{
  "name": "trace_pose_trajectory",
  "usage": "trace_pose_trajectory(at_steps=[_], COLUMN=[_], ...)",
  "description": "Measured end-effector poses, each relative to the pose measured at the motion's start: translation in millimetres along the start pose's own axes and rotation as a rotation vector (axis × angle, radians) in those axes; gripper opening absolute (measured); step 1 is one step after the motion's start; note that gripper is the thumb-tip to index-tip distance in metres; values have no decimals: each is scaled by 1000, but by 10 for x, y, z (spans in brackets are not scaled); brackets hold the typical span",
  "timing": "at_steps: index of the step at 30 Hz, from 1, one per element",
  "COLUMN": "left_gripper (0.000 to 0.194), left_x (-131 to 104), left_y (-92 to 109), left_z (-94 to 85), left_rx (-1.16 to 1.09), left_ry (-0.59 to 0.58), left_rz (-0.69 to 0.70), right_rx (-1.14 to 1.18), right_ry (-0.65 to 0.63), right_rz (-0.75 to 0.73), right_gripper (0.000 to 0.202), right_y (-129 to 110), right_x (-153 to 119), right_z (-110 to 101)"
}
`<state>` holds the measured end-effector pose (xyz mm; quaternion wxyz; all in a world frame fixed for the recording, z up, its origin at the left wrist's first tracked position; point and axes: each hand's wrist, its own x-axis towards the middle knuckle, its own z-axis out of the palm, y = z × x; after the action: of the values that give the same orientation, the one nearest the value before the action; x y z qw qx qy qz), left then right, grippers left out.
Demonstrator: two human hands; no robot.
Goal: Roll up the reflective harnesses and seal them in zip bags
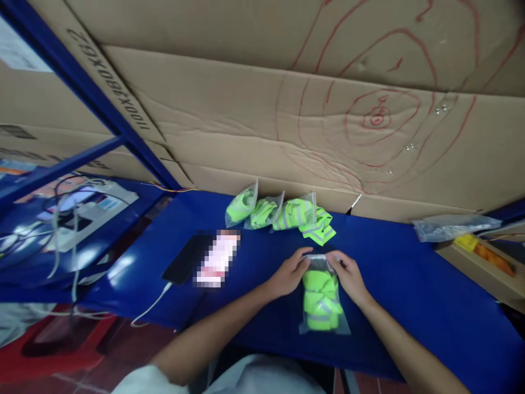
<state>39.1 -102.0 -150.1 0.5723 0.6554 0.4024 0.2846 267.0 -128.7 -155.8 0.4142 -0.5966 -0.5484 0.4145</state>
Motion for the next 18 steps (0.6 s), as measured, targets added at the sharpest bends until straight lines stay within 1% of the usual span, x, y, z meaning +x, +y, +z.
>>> trace_pose_trajectory(at_steps=[2, 4, 6, 7, 9, 11, 13, 14, 15, 16, 17, 18], left_gripper=[53, 60, 68, 71, 68, 52, 44, 43, 39, 34, 31, 31], left_x=[47, 48, -41, -127, -386, -736, -1129, -1322, -1504, -1668, -1811, -1930], left_y=[-4, 67, 222, 326, 559, 793, 997, 1082, 1154, 1208, 1244, 1257], left_z=[42, 64, 39, 0, -138, -346, -583, -695, -796, -882, -949, -998], left_rx=[31, 86, 160, 198, 267, 323, 374, 496, 603, 675, 717, 730], left_ry=[26, 61, 81, 72, 7, -100, -188, -250, -290, -302, -260, -184], left_rz=[15, 58, 129, 167, 233, 265, 261, 269, 283, 298, 303, 308], right_rx=[-27, -47, -63, -72, -99, -139, -188, -206, -216, -223, -230, -239], right_ry=[14, 25, 36, 41, 43, 15, -19, -16, -7, 1, 10, 23], right_rz=[-13, -22, -33, -37, -28, 11, 64, 85, 100, 110, 111, 101], right_gripper=[48, 44, 44, 47, 59, 70, 71, 72, 72, 69, 65, 59], right_y=[28, 31, -13, -58, -188, -355, -528, -604, -666, -712, -741, -752], right_x=[29, 50, 48, 32, -47, -201, -424, -558, -703, -858, -1018, -1178], right_z=[22, 38, -4, -65, -278, -573, -849, -944, -996, -1005, -973, -908])
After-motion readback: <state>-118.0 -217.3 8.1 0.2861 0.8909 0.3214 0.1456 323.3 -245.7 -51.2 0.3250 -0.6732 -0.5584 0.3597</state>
